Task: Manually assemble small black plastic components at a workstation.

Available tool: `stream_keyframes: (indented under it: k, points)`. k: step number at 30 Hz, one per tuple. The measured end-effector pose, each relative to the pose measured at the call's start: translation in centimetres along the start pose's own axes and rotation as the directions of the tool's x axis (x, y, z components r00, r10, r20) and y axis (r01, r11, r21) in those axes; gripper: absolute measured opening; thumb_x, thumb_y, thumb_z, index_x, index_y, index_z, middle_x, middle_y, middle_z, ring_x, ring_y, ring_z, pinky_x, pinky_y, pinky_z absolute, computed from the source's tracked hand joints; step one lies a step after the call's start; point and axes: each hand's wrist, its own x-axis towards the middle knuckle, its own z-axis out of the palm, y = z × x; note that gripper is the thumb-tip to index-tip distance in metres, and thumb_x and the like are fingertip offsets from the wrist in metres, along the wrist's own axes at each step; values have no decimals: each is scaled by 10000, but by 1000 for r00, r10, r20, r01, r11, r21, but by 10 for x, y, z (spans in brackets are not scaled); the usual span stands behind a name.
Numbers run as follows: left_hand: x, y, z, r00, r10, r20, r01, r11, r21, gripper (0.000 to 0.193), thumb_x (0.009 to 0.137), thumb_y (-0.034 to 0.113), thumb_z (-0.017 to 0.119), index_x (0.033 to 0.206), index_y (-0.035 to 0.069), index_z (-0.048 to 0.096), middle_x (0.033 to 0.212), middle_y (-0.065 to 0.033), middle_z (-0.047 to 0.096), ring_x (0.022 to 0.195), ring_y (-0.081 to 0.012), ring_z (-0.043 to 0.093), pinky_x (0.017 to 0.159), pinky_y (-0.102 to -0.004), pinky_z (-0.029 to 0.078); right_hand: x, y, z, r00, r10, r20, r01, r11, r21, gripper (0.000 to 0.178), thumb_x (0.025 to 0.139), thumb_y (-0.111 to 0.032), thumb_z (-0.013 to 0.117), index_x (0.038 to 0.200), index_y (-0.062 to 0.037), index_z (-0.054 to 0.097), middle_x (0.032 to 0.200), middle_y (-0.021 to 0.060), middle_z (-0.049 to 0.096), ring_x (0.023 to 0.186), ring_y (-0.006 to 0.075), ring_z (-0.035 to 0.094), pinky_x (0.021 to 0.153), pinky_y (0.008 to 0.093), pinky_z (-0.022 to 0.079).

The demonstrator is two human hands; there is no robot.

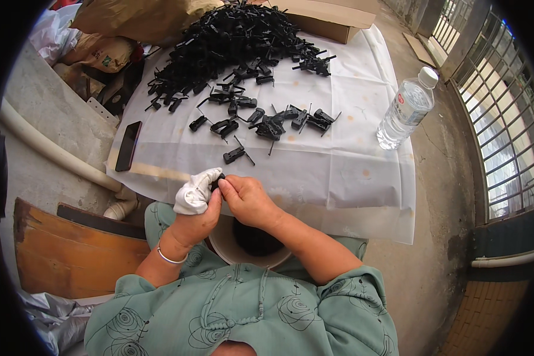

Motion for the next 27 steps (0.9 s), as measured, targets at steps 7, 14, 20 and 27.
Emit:
stream_keyframes:
  k: [7,14,20,27]
  points:
    - [2,-10,3,988,-151,-21,136,935,-328,257,843,31,526,1094,-4,484,894,-65,572,757,-144,551,701,-254,461,3,-12,-19,997,-69,37,71,996,-53,203,895,-179,520,804,-5,571,654,58,550,590,123,498,571,282,427]
    - [10,-5,-9,881,-415,227,439,537,-721,259,899,43,429,1157,45,397,817,-26,534,549,-45,403,498,-183,360,2,-11,-36,958,-283,36,273,871,-409,111,771,-102,641,849,-27,616,671,122,568,570,249,549,525,306,436]
    - [5,7,-9,824,-327,462,562,572,-597,256,883,35,396,1138,47,404,750,0,480,549,-40,399,487,-186,348,4,-15,-30,915,-403,-33,386,895,-223,93,761,-73,665,816,-25,607,664,101,569,550,204,534,517,286,431]
    - [6,1,-8,840,-325,435,542,548,-637,244,877,20,413,1119,52,415,742,21,455,585,-36,396,487,-166,322,2,-23,-28,976,-200,81,210,968,-140,196,876,-155,539,770,9,549,628,127,501,561,244,445,552,326,399]
